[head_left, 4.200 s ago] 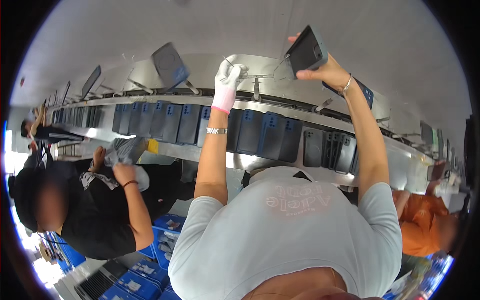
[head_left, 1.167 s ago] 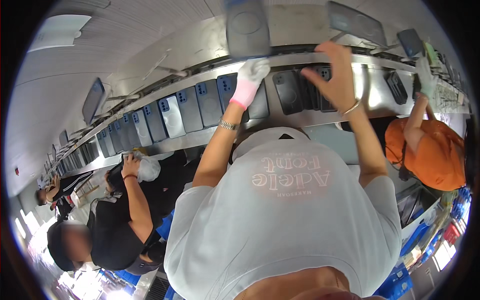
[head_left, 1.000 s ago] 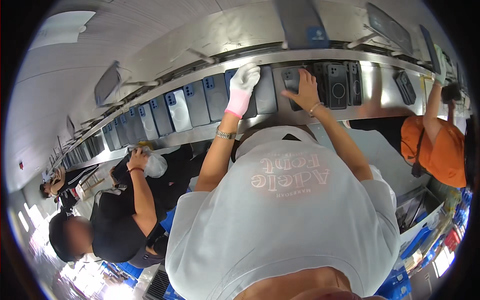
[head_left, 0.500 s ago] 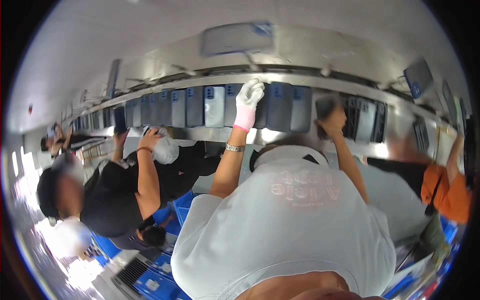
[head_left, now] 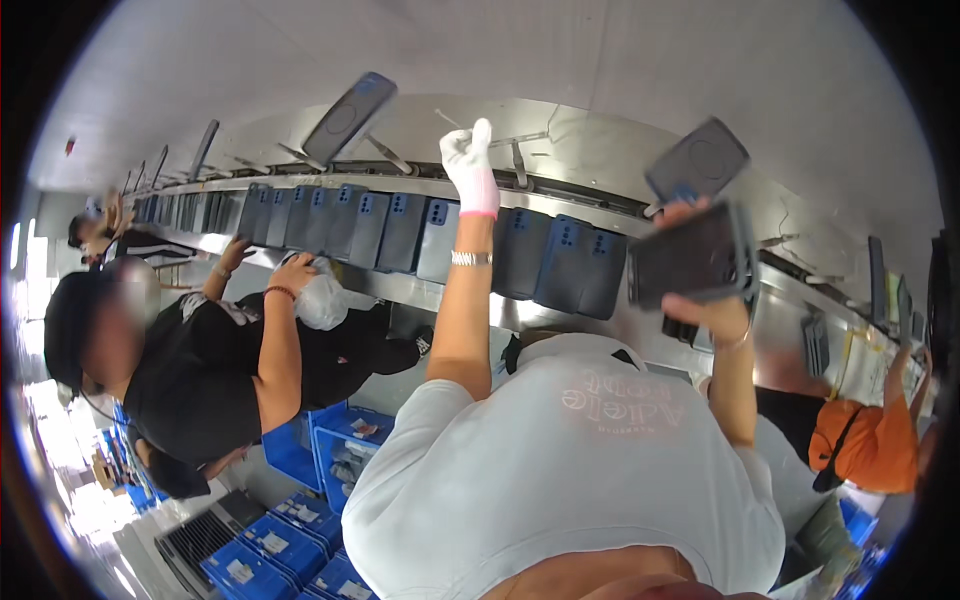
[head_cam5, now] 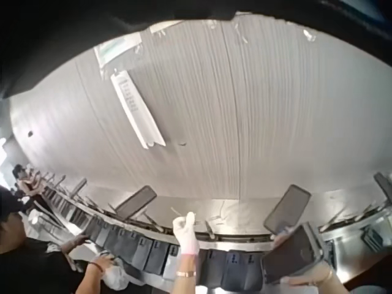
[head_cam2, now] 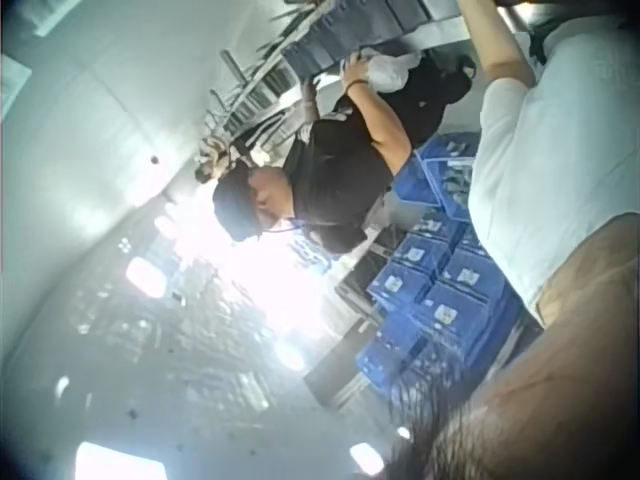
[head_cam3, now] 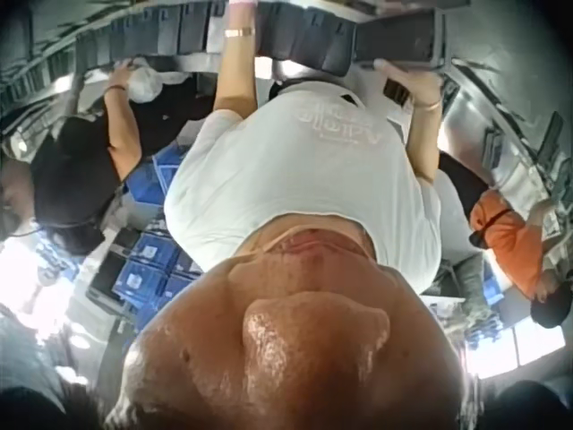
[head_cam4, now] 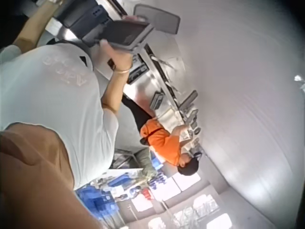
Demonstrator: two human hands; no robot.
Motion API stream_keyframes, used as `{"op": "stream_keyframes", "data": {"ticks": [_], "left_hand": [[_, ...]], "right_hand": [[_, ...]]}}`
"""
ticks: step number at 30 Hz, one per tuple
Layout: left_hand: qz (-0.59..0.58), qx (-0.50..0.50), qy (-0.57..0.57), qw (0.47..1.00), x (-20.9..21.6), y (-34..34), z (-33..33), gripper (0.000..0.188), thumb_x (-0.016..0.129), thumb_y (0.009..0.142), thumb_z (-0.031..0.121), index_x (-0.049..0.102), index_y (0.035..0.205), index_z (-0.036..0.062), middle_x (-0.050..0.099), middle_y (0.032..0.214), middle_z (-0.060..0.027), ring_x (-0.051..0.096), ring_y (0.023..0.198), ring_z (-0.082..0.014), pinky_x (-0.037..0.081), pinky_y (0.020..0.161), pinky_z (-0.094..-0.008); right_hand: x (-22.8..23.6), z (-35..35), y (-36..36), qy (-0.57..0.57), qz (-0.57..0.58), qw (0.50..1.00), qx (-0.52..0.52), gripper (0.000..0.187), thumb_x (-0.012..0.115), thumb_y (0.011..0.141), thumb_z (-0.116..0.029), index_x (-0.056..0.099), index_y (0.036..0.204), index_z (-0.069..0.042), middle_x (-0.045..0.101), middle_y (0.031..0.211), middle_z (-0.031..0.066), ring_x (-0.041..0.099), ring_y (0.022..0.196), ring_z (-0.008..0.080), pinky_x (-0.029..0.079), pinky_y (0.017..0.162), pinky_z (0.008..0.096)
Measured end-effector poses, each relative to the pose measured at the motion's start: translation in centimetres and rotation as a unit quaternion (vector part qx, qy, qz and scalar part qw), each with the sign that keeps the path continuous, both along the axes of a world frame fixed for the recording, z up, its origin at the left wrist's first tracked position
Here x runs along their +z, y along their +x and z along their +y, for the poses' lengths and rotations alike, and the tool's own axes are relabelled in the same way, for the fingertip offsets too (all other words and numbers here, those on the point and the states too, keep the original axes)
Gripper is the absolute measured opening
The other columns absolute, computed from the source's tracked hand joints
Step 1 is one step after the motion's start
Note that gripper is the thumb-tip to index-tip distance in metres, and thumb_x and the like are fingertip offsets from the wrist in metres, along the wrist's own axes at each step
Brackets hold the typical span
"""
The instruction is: The person takes phone cases off overhead conveyor hooks by hand and places them onto the assembly table.
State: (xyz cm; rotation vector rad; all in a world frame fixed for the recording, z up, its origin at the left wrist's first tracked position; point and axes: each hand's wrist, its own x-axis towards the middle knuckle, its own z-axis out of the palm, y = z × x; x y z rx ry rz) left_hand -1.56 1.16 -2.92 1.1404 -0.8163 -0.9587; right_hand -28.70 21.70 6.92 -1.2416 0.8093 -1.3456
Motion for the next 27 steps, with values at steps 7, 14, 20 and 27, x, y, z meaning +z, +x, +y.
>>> {"op": "stream_keyframes", "data": {"ticks": [7,14,20,27], "left_hand": [[0.085,-0.268,-0.019,0.959,1.5,-7.6,0.9,0.026,0.056,0.096,0.011,0.049,0.118,0.0005,0.053,0.086,-0.0011,0.063,0.078,-0.0135,0.052,0.076,-0.0307],[-0.030,-0.384,-0.077,0.920,1.6,-14.3,4.4,0.026,0.062,0.090,0.006,0.051,0.113,0.0005,0.059,0.109,-0.0076,0.057,0.106,-0.0145,0.047,0.093,-0.0273],[0.013,-0.465,-0.063,0.883,1.4,-22.6,6.4,0.024,0.067,0.084,0.001,0.050,0.101,0.0033,0.060,0.102,-0.0086,0.061,0.092,-0.0139,0.052,0.083,-0.0277],[-0.194,-0.505,-0.093,0.836,2.0,-32.4,8.8,0.033,0.073,0.077,0.017,0.055,0.099,0.0021,0.065,0.086,-0.0032,0.061,0.071,-0.0136,0.051,0.061,-0.0276]], "right_hand": [[2.9,-8.5,-6.6,-0.058,0.230,0.962,-0.137,0.097,0.083,0.066,-0.014,0.028,0.146,-0.010,0.047,0.139,0.0050,0.045,0.126,0.0181,0.037,0.106,0.0347],[2.8,-5.0,-12.6,-0.053,0.218,0.968,-0.115,0.092,0.084,0.065,-0.017,0.034,0.141,-0.007,0.051,0.134,0.0045,0.049,0.119,0.0181,0.039,0.103,0.0338],[4.2,-5.8,-14.3,-0.061,0.504,0.851,-0.134,0.084,0.085,0.058,-0.018,0.046,0.132,-0.008,0.054,0.125,0.0094,0.045,0.121,0.0256,0.035,0.105,0.0388],[2.2,-5.2,-20.7,-0.018,0.702,0.708,-0.071,0.086,0.085,0.051,-0.023,0.050,0.128,-0.007,0.056,0.122,0.0070,0.046,0.110,0.0289,0.034,0.097,0.0409]]}}
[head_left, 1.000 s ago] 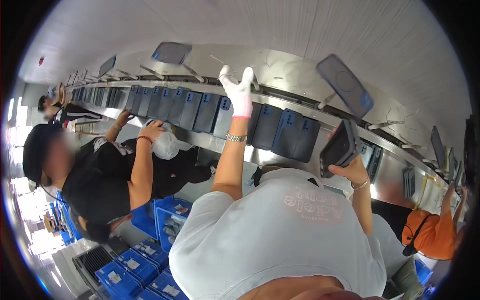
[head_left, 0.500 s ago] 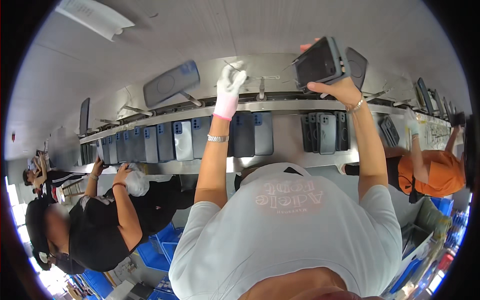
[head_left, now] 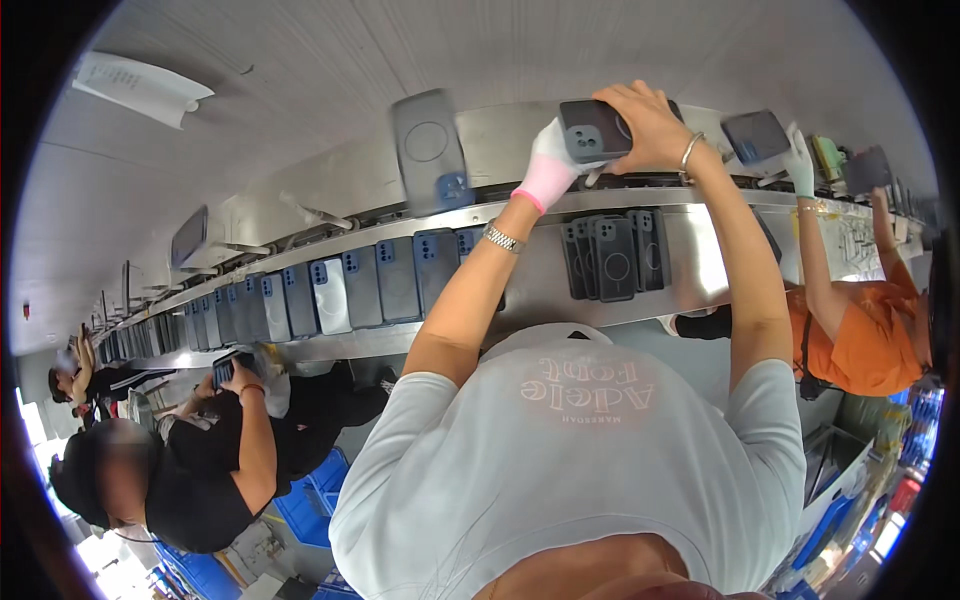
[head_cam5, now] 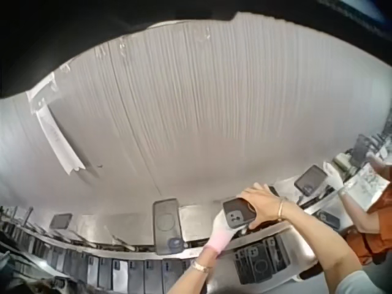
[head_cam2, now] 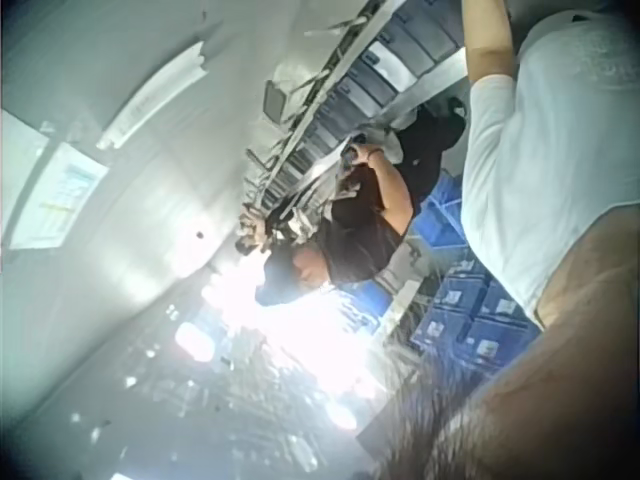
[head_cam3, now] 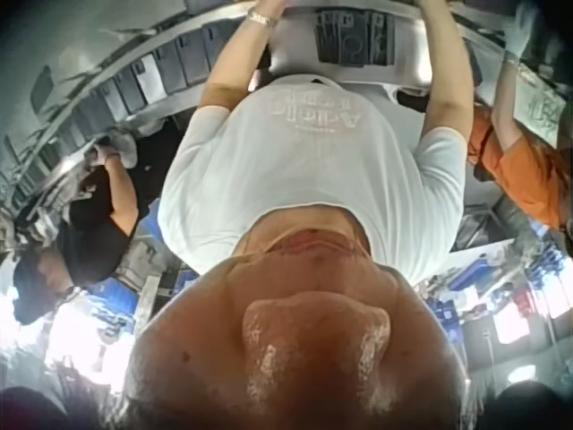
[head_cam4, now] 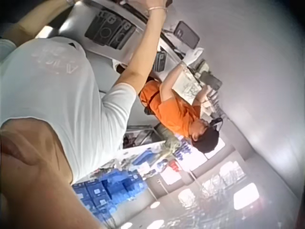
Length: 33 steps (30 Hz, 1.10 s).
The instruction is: The person takes phone cases off overhead conveyor hooks by hand and places them onto the assembly table.
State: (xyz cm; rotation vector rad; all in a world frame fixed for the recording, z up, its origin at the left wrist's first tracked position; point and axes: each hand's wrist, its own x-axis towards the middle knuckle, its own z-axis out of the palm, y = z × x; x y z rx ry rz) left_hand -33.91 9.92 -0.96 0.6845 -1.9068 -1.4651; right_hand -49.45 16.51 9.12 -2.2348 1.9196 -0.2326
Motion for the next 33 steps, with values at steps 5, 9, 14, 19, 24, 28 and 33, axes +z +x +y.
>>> {"op": "stream_keyframes", "data": {"ticks": [5,9,14,19,24,28,33], "left_hand": [[-0.047,-0.077,0.063,0.994,-2.4,0.4,3.2,0.063,0.072,0.082,0.015,0.044,0.137,0.0028,0.059,0.127,-0.0120,0.057,0.117,-0.0198,0.046,0.099,-0.0315],[0.001,-0.115,0.236,0.965,-8.4,9.9,3.1,0.046,0.064,0.091,0.013,0.048,0.133,0.0019,0.061,0.119,-0.0074,0.059,0.105,-0.0123,0.048,0.091,-0.0259],[0.113,0.125,0.294,0.941,-12.0,23.8,0.7,0.053,0.064,0.091,0.011,0.041,0.137,-0.0008,0.057,0.124,-0.0097,0.058,0.105,-0.0127,0.047,0.090,-0.0248],[0.091,0.495,0.096,0.859,-6.2,33.0,-3.1,0.107,0.079,0.076,0.015,0.003,0.149,0.0000,0.014,0.153,-0.0229,0.029,0.138,-0.0320,0.035,0.109,-0.0382],[-0.071,0.643,-0.027,0.762,-1.7,39.1,-8.1,0.132,0.088,0.065,0.020,-0.012,0.150,0.0041,-0.005,0.157,-0.0189,0.012,0.145,-0.0310,0.014,0.118,-0.0385],[0.152,0.648,-0.028,0.746,-2.1,38.6,-11.0,0.099,0.079,0.077,0.020,0.013,0.148,-0.0003,0.034,0.146,-0.0168,0.031,0.138,-0.0302,0.029,0.112,-0.0363],[0.299,0.522,0.007,0.799,-2.5,38.9,-11.8,0.014,0.052,0.089,-0.002,0.048,0.102,0.0031,0.049,0.077,-0.0026,0.051,0.067,-0.0086,0.059,0.068,-0.0327]], "right_hand": [[0.0,3.0,-7.7,-0.022,-0.007,0.997,-0.080,0.093,0.084,0.054,-0.036,0.046,0.133,-0.005,0.045,0.136,0.0147,0.042,0.124,0.0366,0.033,0.107,0.0435],[1.0,4.3,-9.4,-0.155,-0.114,0.965,-0.177,0.095,0.086,0.059,-0.042,0.045,0.135,-0.003,0.048,0.135,0.0176,0.043,0.125,0.0353,0.035,0.105,0.0439],[3.3,3.5,-3.9,-0.163,-0.300,0.929,-0.140,0.089,0.083,0.068,-0.038,0.043,0.138,0.000,0.048,0.137,0.0152,0.044,0.128,0.0272,0.033,0.107,0.0384],[4.8,0.5,6.3,-0.158,-0.354,0.922,0.011,0.091,0.083,0.065,-0.045,0.046,0.134,0.002,0.051,0.132,0.0115,0.047,0.122,0.0243,0.034,0.105,0.0377],[5.9,-3.3,17.1,-0.103,-0.414,0.899,0.097,0.099,0.084,0.061,-0.051,0.045,0.134,0.002,0.051,0.129,0.0116,0.049,0.119,0.0234,0.036,0.103,0.0372],[4.5,-6.3,21.6,-0.066,-0.497,0.855,0.132,0.107,0.086,0.058,-0.053,0.039,0.138,0.001,0.051,0.132,0.0137,0.049,0.122,0.0236,0.038,0.104,0.0368],[2.8,-10.8,23.7,-0.062,-0.587,0.782,0.200,0.096,0.087,0.066,-0.036,0.033,0.140,-0.007,0.050,0.134,0.0112,0.046,0.127,0.0232,0.039,0.105,0.0365]]}}
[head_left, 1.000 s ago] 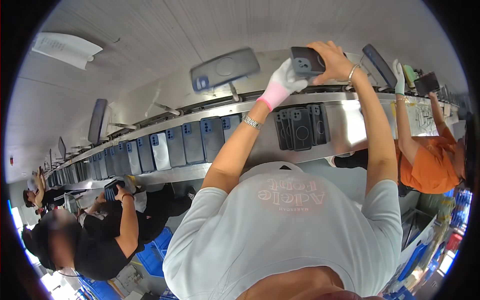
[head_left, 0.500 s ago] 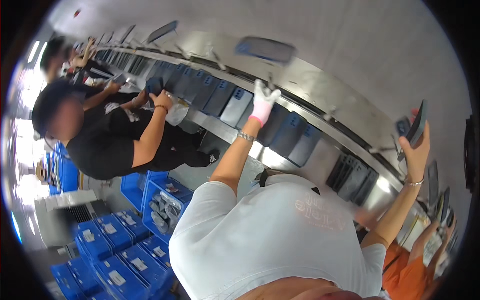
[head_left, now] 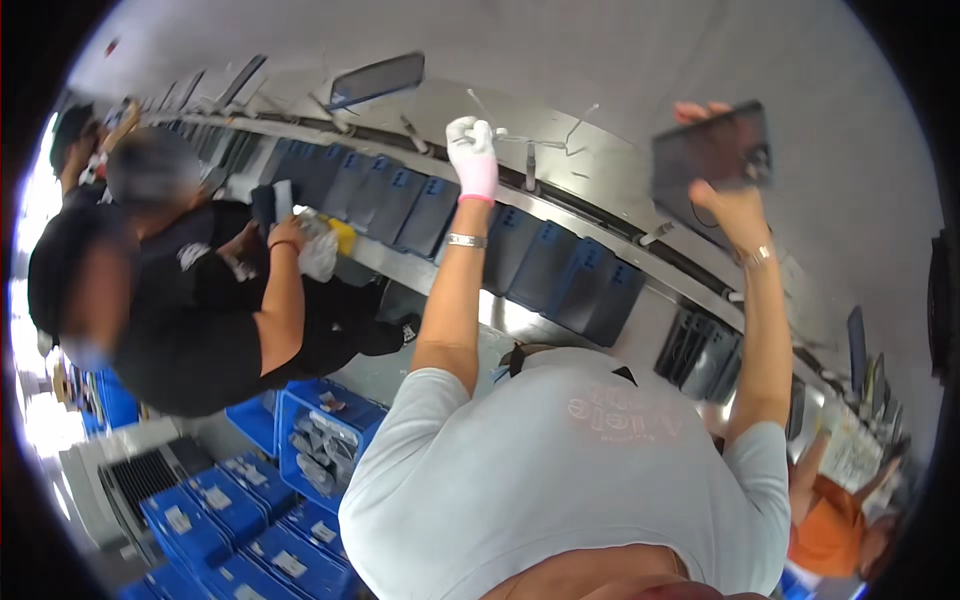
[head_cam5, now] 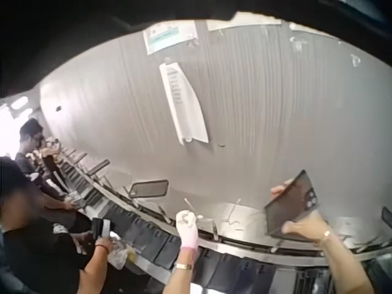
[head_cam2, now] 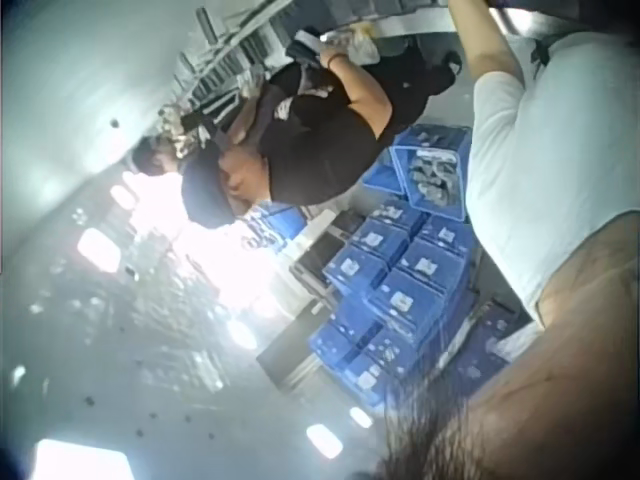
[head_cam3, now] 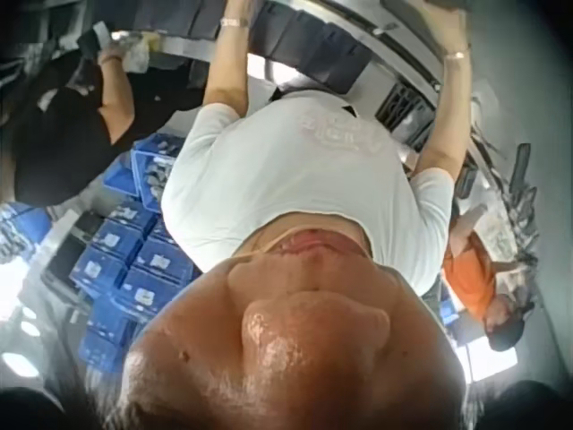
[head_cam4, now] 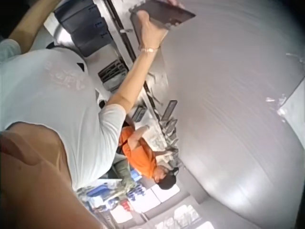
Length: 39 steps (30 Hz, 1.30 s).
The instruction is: The person takes phone cases off overhead conveyor hooks by hand and places them onto the assembly table.
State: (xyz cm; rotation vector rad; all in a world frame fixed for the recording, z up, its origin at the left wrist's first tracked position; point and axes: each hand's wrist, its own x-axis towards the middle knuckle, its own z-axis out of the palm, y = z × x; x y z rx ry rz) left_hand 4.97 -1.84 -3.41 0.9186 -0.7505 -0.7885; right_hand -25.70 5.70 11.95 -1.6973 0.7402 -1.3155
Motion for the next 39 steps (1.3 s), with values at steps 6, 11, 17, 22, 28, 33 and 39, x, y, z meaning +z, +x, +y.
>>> {"op": "stream_keyframes", "data": {"ticks": [6,11,17,22,28,33,39], "left_hand": [[-0.123,-0.244,0.045,0.961,2.3,-6.1,2.0,0.044,0.047,0.092,0.000,0.042,0.136,0.0022,0.059,0.095,-0.0047,0.058,0.078,-0.0106,0.053,0.082,-0.0303],[-0.146,-0.346,-0.002,0.927,2.3,-10.9,5.6,0.026,0.060,0.090,0.002,0.049,0.113,0.0036,0.056,0.119,-0.0142,0.057,0.107,-0.0165,0.048,0.089,-0.0303],[-0.208,-0.427,0.026,0.880,4.4,-18.9,8.0,0.030,0.064,0.082,-0.004,0.047,0.106,0.0030,0.059,0.107,-0.0074,0.058,0.099,-0.0120,0.049,0.085,-0.0262],[-0.227,-0.458,-0.049,0.858,3.1,-25.8,9.1,0.039,0.072,0.076,0.004,0.057,0.113,0.0023,0.066,0.104,-0.0068,0.064,0.093,-0.0156,0.052,0.080,-0.0290],[-0.103,-0.588,0.072,0.799,0.3,-29.7,12.3,0.067,0.076,0.077,0.005,0.039,0.132,-0.0061,0.059,0.117,-0.0178,0.058,0.109,-0.0249,0.049,0.092,-0.0306],[-0.139,-0.593,0.182,0.772,-6.7,-26.3,15.9,0.048,0.065,0.088,0.004,0.046,0.131,-0.0032,0.058,0.120,-0.0120,0.059,0.106,-0.0153,0.047,0.095,-0.0281],[-0.139,-0.605,0.235,0.748,-7.1,-24.5,18.3,0.043,0.062,0.089,0.005,0.049,0.128,-0.0050,0.061,0.118,-0.0106,0.057,0.106,-0.0133,0.046,0.095,-0.0258]], "right_hand": [[-2.3,-1.8,-2.8,0.057,0.113,0.992,-0.028,0.097,0.090,0.060,-0.034,0.036,0.137,-0.011,0.052,0.134,0.0074,0.047,0.126,0.0213,0.037,0.107,0.0368],[-2.6,3.1,-7.3,0.067,0.033,0.995,-0.059,0.103,0.092,0.054,-0.034,0.037,0.137,-0.010,0.050,0.136,0.0084,0.044,0.129,0.0226,0.034,0.109,0.0374],[-1.4,4.4,-7.2,-0.002,0.432,0.892,-0.132,0.099,0.090,0.047,-0.035,0.046,0.132,-0.011,0.054,0.124,0.0073,0.045,0.119,0.0287,0.033,0.104,0.0411],[-3.3,5.6,-12.0,0.001,0.564,0.809,-0.162,0.092,0.089,0.046,-0.033,0.051,0.127,-0.011,0.057,0.118,0.0090,0.047,0.112,0.0295,0.035,0.097,0.0415],[-4.8,13.0,-18.7,-0.073,0.501,0.795,-0.334,0.084,0.085,0.058,-0.029,0.048,0.131,-0.009,0.053,0.129,0.0118,0.047,0.115,0.0329,0.034,0.100,0.0419],[-12.5,22.5,-18.4,0.034,0.345,0.794,-0.500,0.073,0.082,0.069,-0.031,0.048,0.129,-0.005,0.054,0.121,0.0121,0.048,0.109,0.0327,0.034,0.097,0.0422],[-29.3,25.8,-15.3,0.200,0.524,0.657,-0.504,0.103,0.079,0.070,-0.042,0.023,0.147,-0.002,0.026,0.148,0.0228,0.031,0.128,0.0392,0.028,0.102,0.0533]]}}
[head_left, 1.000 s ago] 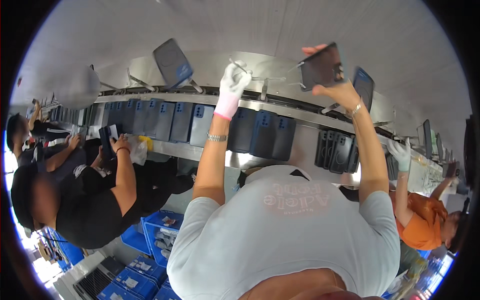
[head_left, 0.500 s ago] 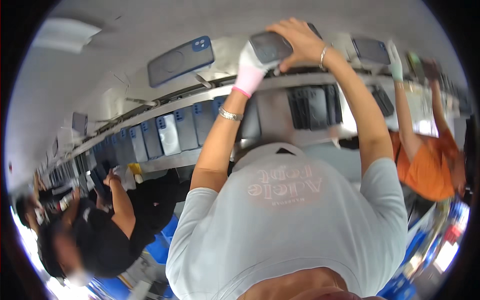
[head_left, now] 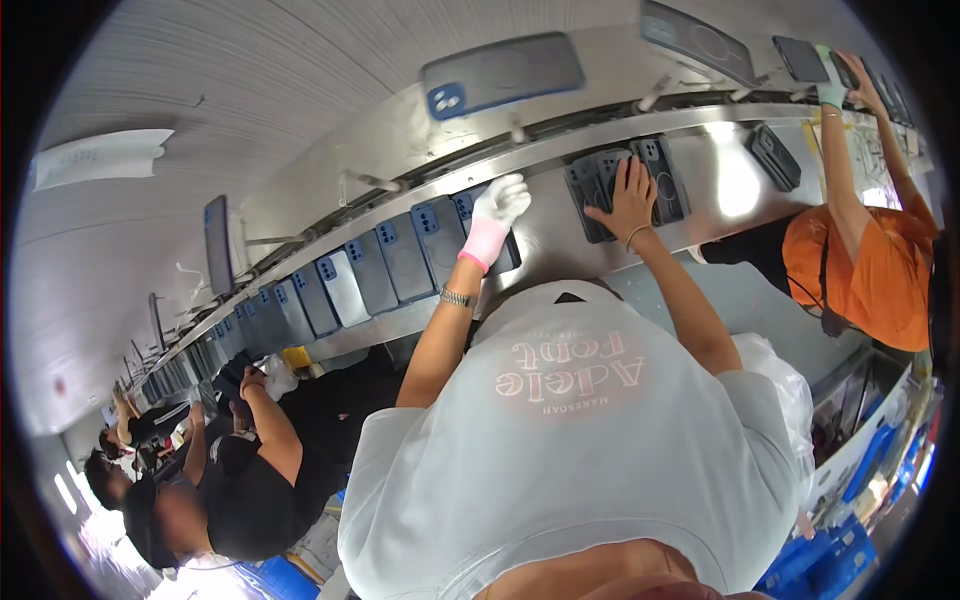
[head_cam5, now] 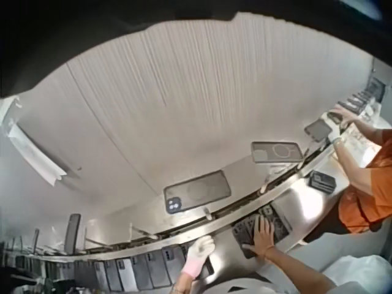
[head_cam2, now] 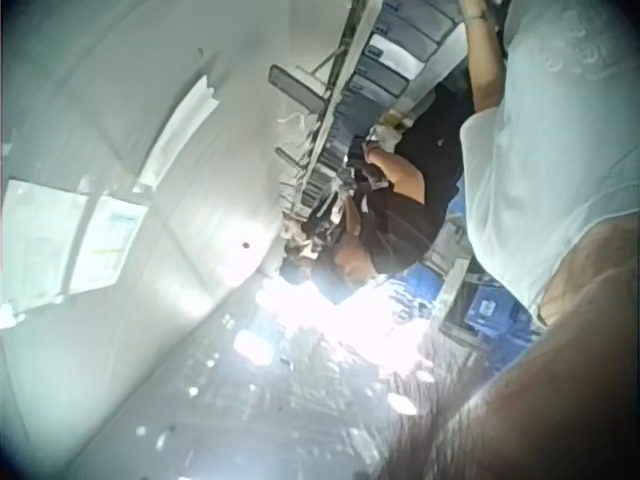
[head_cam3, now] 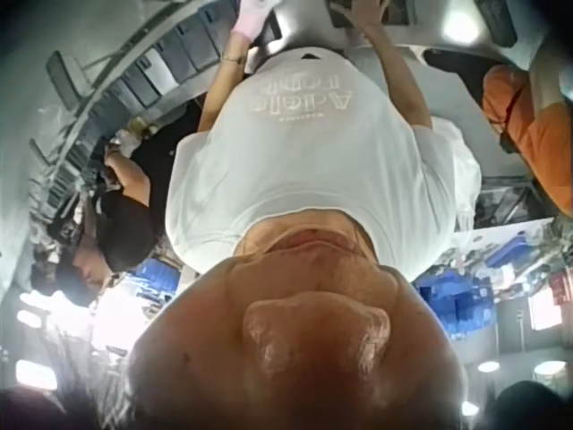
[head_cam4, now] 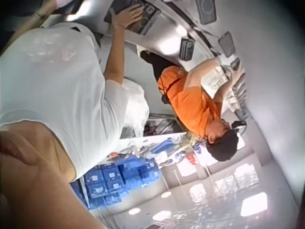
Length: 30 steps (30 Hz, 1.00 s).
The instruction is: The person takes phone cases off overhead conveyor hooks by hand and places them onto the assembly table.
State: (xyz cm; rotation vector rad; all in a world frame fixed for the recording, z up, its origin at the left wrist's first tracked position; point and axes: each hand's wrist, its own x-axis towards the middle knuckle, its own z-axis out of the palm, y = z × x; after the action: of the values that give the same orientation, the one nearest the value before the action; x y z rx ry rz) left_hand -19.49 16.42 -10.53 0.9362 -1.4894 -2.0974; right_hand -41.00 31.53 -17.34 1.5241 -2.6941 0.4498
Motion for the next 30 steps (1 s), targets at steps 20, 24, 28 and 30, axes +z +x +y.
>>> {"op": "stream_keyframes", "data": {"ticks": [20,24,28,30], "left_hand": [[0.026,0.506,-0.114,0.855,3.0,20.9,-6.6,0.079,0.071,0.083,0.004,0.025,0.147,0.0033,0.035,0.144,-0.0145,0.045,0.125,-0.0246,0.043,0.101,-0.0329],[-0.046,0.538,-0.179,0.822,7.9,20.1,-9.1,0.119,0.082,0.072,0.012,-0.006,0.151,0.0077,0.002,0.157,-0.0176,0.017,0.144,-0.0332,0.024,0.115,-0.0402],[0.059,0.501,-0.204,0.839,8.7,18.4,-13.2,0.102,0.070,0.087,0.022,-0.008,0.150,0.0060,0.004,0.158,-0.0192,0.017,0.144,-0.0301,0.024,0.114,-0.0380],[0.099,0.483,-0.164,0.854,9.0,16.6,-15.2,0.065,0.056,0.097,0.025,0.022,0.147,0.0014,0.056,0.110,-0.0043,0.056,0.106,-0.0138,0.044,0.091,-0.0287]], "right_hand": [[13.9,-0.9,1.6,0.012,-0.575,0.804,0.150,0.102,0.072,0.059,-0.003,0.019,0.146,0.001,0.045,0.134,0.0156,0.045,0.123,0.0234,0.034,0.104,0.0293],[19.4,-3.6,5.2,-0.016,-0.613,0.733,0.295,0.098,0.073,0.058,-0.001,0.025,0.143,0.001,0.050,0.129,0.0104,0.049,0.119,0.0193,0.037,0.101,0.0302],[25.7,-9.2,8.6,-0.093,-0.595,0.702,0.380,0.092,0.080,0.064,-0.027,0.035,0.141,-0.001,0.048,0.134,0.0119,0.046,0.123,0.0211,0.034,0.105,0.0342],[26.1,-12.6,8.5,-0.153,-0.609,0.683,0.373,0.096,0.085,0.063,-0.022,0.034,0.142,-0.004,0.044,0.140,0.0096,0.040,0.132,0.0215,0.032,0.109,0.0358]]}}
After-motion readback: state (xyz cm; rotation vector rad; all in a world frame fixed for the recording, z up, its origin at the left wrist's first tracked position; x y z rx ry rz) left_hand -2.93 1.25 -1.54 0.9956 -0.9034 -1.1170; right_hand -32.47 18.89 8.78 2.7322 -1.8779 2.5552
